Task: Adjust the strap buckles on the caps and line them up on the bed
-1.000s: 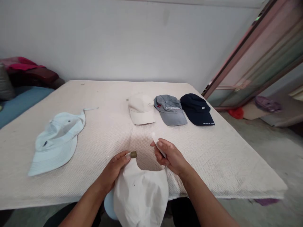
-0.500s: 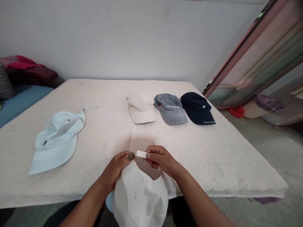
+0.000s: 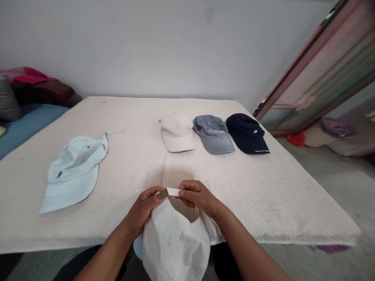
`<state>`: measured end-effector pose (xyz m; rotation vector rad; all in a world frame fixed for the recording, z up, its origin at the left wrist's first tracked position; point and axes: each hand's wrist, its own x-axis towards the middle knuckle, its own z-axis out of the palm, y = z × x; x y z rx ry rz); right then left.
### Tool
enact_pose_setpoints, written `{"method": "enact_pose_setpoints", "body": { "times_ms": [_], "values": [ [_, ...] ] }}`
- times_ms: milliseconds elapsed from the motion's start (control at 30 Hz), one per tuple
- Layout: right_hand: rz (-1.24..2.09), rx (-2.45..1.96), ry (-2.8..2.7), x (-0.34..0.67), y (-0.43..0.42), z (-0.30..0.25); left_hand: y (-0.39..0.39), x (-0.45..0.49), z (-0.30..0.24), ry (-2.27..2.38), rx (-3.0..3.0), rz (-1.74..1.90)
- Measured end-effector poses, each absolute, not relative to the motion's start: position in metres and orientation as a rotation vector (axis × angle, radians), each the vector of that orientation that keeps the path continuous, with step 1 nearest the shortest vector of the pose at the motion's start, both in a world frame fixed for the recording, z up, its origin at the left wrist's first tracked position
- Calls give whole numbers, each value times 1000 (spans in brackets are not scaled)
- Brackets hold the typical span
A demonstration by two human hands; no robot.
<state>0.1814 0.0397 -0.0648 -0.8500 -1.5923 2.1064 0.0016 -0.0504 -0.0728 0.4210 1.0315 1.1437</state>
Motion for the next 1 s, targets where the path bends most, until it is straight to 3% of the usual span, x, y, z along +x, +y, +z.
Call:
{"method": "enact_pose_setpoints", "body": {
  "times_ms": [533, 1000],
  "values": [
    [2213, -751, -1692, 185, 44, -70, -53, 1, -64, 1123, 514, 1056],
    [2361, -613, -1442, 185, 40, -69, -52, 4, -62, 1084, 505, 1038]
  ]
}}
